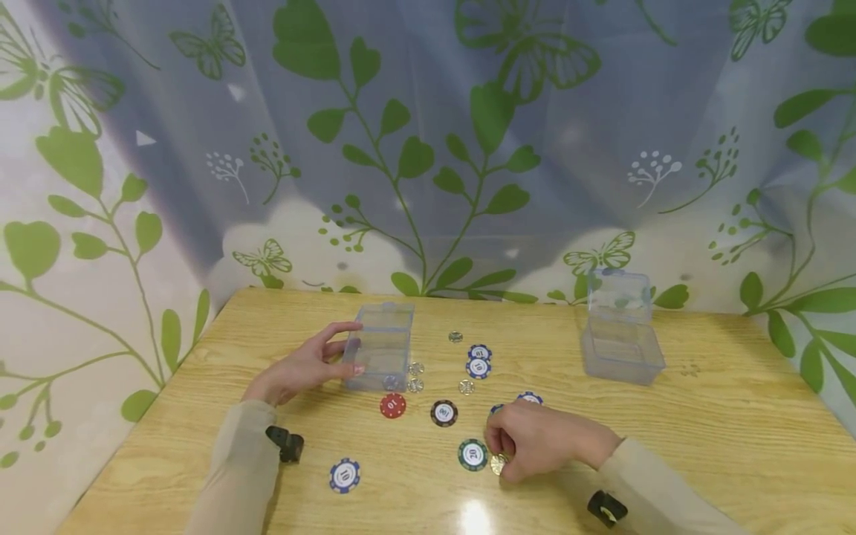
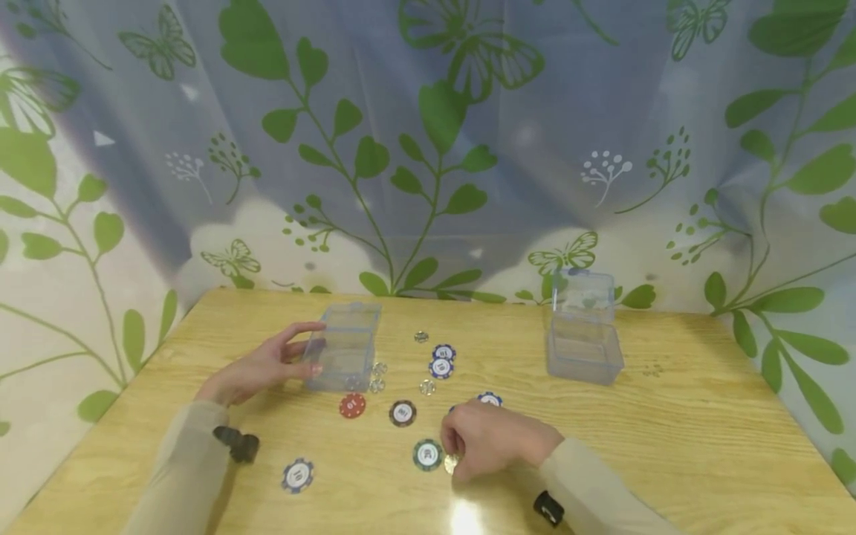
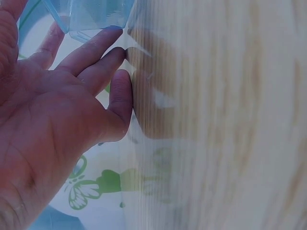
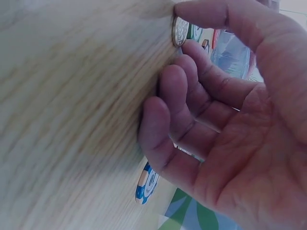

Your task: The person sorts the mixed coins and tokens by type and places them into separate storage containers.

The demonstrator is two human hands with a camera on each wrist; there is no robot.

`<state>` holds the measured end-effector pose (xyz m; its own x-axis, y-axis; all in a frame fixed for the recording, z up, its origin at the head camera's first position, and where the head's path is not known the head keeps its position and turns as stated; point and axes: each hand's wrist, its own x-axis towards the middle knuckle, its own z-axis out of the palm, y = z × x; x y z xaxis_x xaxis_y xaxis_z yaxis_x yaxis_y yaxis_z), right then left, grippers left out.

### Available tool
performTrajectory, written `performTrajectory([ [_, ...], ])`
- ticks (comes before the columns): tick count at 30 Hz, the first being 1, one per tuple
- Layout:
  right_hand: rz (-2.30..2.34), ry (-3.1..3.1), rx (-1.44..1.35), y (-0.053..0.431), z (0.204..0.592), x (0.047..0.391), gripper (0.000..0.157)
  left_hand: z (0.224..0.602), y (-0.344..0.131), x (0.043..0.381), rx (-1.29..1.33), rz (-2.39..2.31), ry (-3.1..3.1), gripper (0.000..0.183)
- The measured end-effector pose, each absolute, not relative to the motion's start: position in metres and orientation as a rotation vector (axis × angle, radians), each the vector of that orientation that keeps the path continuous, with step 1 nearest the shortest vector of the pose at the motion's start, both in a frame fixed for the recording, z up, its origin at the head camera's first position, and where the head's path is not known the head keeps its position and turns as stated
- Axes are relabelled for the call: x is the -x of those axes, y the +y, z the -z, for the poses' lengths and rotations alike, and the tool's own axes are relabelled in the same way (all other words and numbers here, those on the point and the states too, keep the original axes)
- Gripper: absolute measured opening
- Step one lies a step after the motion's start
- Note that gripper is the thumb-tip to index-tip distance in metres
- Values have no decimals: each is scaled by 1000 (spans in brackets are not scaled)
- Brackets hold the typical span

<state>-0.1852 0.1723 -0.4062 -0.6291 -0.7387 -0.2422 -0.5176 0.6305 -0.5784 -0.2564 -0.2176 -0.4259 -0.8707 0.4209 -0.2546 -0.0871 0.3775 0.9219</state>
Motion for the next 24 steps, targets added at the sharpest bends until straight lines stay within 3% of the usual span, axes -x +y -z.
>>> performTrajectory([
  [24, 716, 2429, 1128, 180, 411, 184, 25, 425, -218, 256, -306, -1505, 2188, 81],
])
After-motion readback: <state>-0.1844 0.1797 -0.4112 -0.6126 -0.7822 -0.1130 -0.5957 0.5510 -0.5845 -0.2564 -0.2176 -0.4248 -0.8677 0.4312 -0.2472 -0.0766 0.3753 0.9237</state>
